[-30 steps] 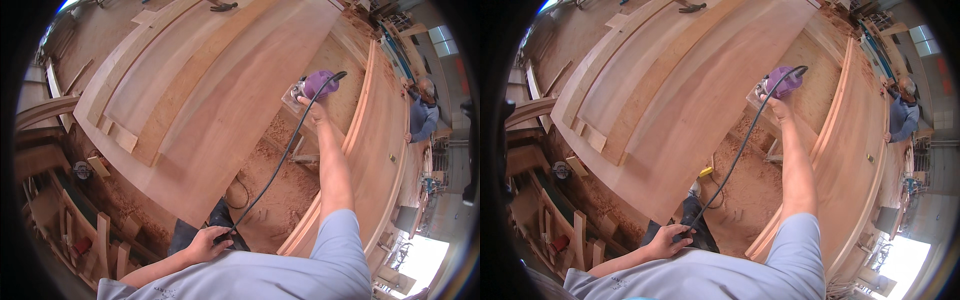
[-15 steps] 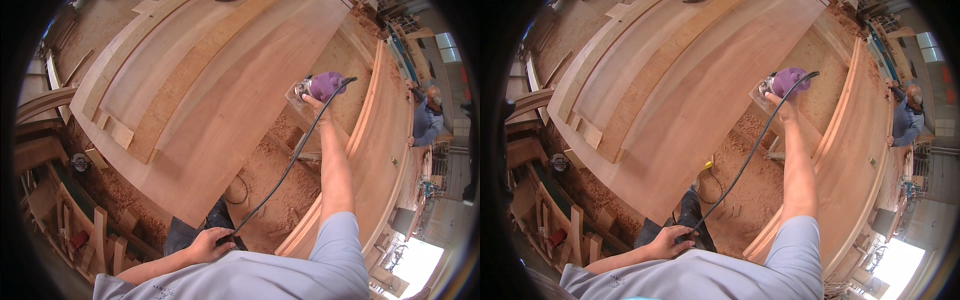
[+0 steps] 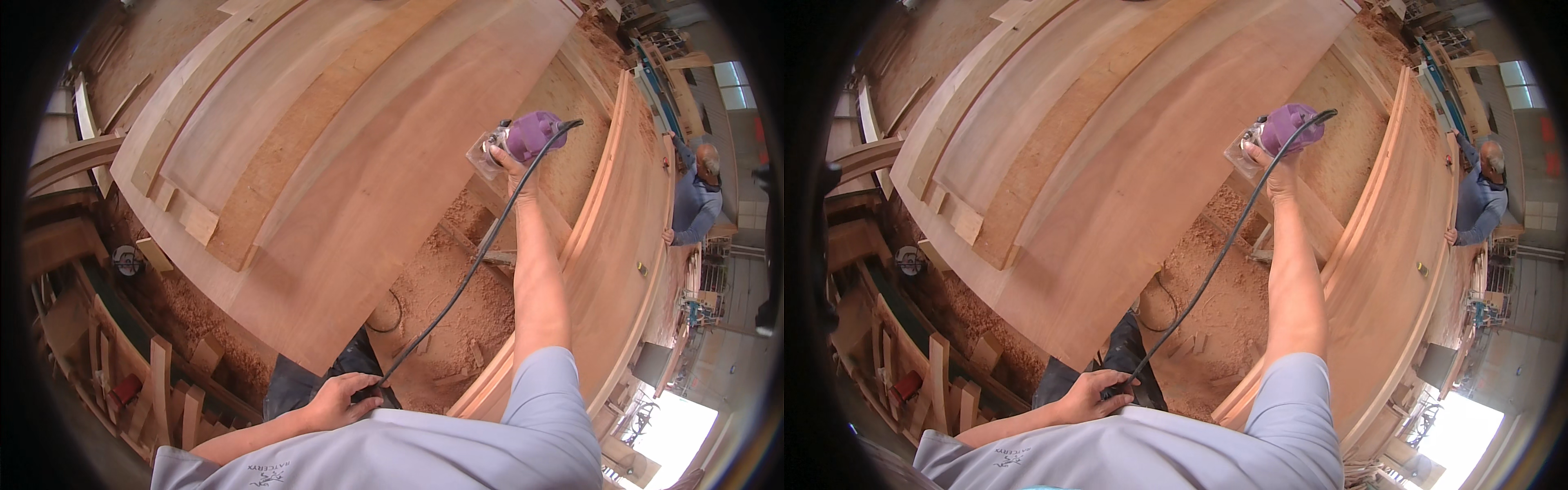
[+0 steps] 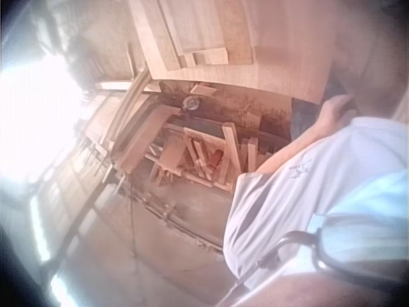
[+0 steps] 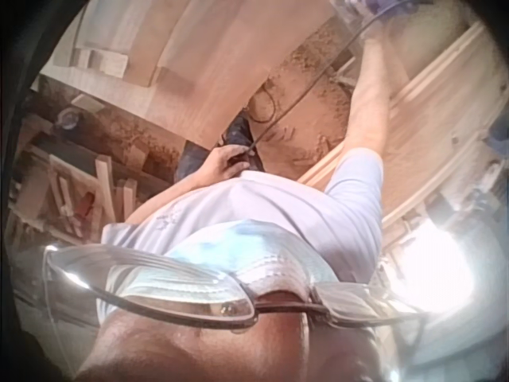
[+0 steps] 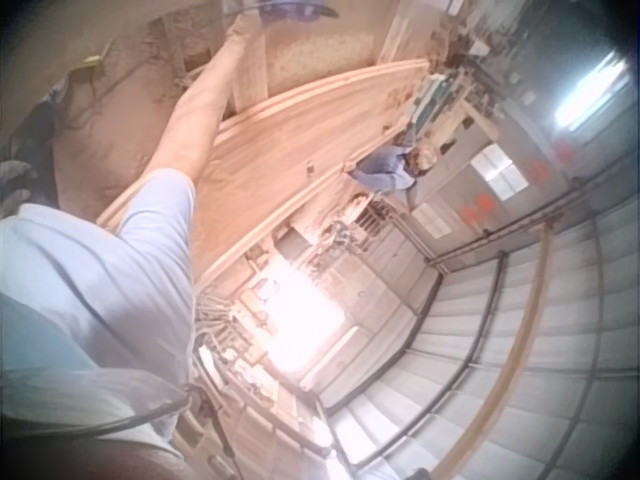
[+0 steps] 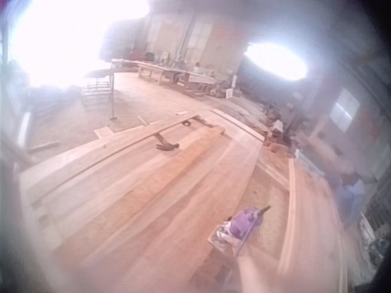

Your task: The person uses a handheld electric router to shape the edges of a large wooden panel in a workshop. They move the router along the panel's edges, generating sawdust, and later flip the panel to work on another side.

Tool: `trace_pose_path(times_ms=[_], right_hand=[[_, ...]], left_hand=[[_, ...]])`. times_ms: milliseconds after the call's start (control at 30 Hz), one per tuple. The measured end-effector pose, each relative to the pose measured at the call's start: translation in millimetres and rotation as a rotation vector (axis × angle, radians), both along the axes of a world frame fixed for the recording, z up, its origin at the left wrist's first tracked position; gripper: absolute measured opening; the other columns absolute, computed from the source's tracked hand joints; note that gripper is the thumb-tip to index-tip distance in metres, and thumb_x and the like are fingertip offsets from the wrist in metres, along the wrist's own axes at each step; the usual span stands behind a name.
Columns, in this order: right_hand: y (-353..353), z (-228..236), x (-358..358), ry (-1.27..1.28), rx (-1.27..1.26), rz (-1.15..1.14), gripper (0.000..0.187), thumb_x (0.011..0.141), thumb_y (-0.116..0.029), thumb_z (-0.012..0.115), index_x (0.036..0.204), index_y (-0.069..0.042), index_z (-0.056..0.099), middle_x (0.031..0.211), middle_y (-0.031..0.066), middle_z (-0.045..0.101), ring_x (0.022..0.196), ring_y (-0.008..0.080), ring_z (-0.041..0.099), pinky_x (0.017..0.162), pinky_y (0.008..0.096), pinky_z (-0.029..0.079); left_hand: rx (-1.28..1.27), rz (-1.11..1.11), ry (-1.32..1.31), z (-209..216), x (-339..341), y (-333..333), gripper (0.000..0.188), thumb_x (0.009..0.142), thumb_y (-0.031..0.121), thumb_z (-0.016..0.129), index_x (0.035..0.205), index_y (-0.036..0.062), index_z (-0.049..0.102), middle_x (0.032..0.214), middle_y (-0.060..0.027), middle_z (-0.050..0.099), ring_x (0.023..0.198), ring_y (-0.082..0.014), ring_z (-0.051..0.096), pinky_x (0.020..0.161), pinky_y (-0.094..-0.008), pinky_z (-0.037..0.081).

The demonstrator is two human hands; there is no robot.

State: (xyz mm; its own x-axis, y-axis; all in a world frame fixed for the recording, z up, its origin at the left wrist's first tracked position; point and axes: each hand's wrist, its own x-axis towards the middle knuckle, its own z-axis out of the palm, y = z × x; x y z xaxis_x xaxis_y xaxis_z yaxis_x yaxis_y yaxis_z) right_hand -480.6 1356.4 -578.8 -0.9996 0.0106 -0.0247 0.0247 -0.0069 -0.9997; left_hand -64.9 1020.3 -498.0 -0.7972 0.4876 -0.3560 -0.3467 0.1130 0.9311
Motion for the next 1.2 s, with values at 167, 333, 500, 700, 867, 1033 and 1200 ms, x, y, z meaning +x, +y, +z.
trace_pose_path(times_ms=[167,333,500,700,867,1033,1200], right_hand=[[-4.3,6.6,-2.3,-0.002,0.024,-0.021,0.063,0.071,-0.001,0.088,0.126,-0.008,0.058,0.112,0.0037,0.066,0.101,0.0188,0.069,0.09,0.0366,0.061],[-16.0,11.8,3.6,0.005,-0.022,-0.048,0.055,0.07,0.0,0.087,0.119,-0.007,0.063,0.108,0.0034,0.069,0.096,0.0177,0.07,0.088,0.0358,0.061],[-13.9,13.0,2.0,0.031,-0.012,-0.045,0.054,0.069,-0.001,0.088,0.118,-0.007,0.064,0.108,0.0025,0.069,0.092,0.0162,0.069,0.086,0.0345,0.06],[-17.7,11.0,11.4,0.068,0.01,-0.064,0.055,0.073,-0.002,0.086,0.122,-0.007,0.062,0.11,0.0034,0.069,0.098,0.0194,0.07,0.093,0.0379,0.059],[-29.8,18.8,36.9,0.075,-0.005,-0.037,0.06,0.071,-0.002,0.086,0.125,-0.007,0.06,0.112,0.0048,0.068,0.101,0.0204,0.069,0.095,0.0393,0.059],[-46.3,10.0,65.7,0.045,-0.032,-0.065,0.066,0.068,-0.001,0.087,0.127,-0.008,0.059,0.116,0.0037,0.067,0.106,0.0195,0.068,0.097,0.0388,0.058],[-78.0,34.9,92.5,0.043,-0.036,-0.087,0.056,0.07,-0.005,0.089,0.121,-0.008,0.066,0.108,0.0002,0.071,0.098,0.0139,0.069,0.093,0.0329,0.055]], left_hand=[[0.033,-0.007,-0.041,3.9,-8.7,-7.4,0.029,0.093,0.008,0.076,0.12,-0.0024,0.069,0.097,-0.0145,0.074,0.092,-0.0252,0.074,0.083,-0.0365,0.058],[0.025,-0.05,-0.057,11.8,-11.9,-15.8,0.033,0.092,0.009,0.077,0.122,-0.0005,0.069,0.103,-0.0144,0.074,0.094,-0.027,0.074,0.085,-0.0366,0.059],[0.037,-0.088,-0.103,19.7,-15.3,-20.5,0.032,0.092,0.01,0.077,0.122,0.0005,0.069,0.104,-0.0146,0.074,0.095,-0.027,0.074,0.087,-0.037,0.059],[0.039,-0.128,-0.116,26.8,-14.8,-25.0,0.028,0.092,0.013,0.078,0.117,0.0007,0.072,0.102,-0.0162,0.075,0.096,-0.0303,0.074,0.086,-0.038,0.06],[0.03,-0.27,-0.1,25.6,-11.7,-34.2,0.021,0.096,0.014,0.074,0.112,-0.0007,0.075,0.103,-0.0178,0.075,0.097,-0.0318,0.075,0.086,-0.0388,0.06],[0.043,-0.358,-0.05,2.9,0.6,-42.9,0.02,0.098,0.015,0.073,0.11,-0.0007,0.076,0.104,-0.0179,0.076,0.097,-0.0318,0.075,0.085,-0.0396,0.06],[0.044,-0.376,-0.042,15.7,14.5,-60.3,0.021,0.098,0.016,0.073,0.11,-0.0003,0.076,0.103,-0.0178,0.076,0.096,-0.0323,0.074,0.085,-0.04,0.06]])
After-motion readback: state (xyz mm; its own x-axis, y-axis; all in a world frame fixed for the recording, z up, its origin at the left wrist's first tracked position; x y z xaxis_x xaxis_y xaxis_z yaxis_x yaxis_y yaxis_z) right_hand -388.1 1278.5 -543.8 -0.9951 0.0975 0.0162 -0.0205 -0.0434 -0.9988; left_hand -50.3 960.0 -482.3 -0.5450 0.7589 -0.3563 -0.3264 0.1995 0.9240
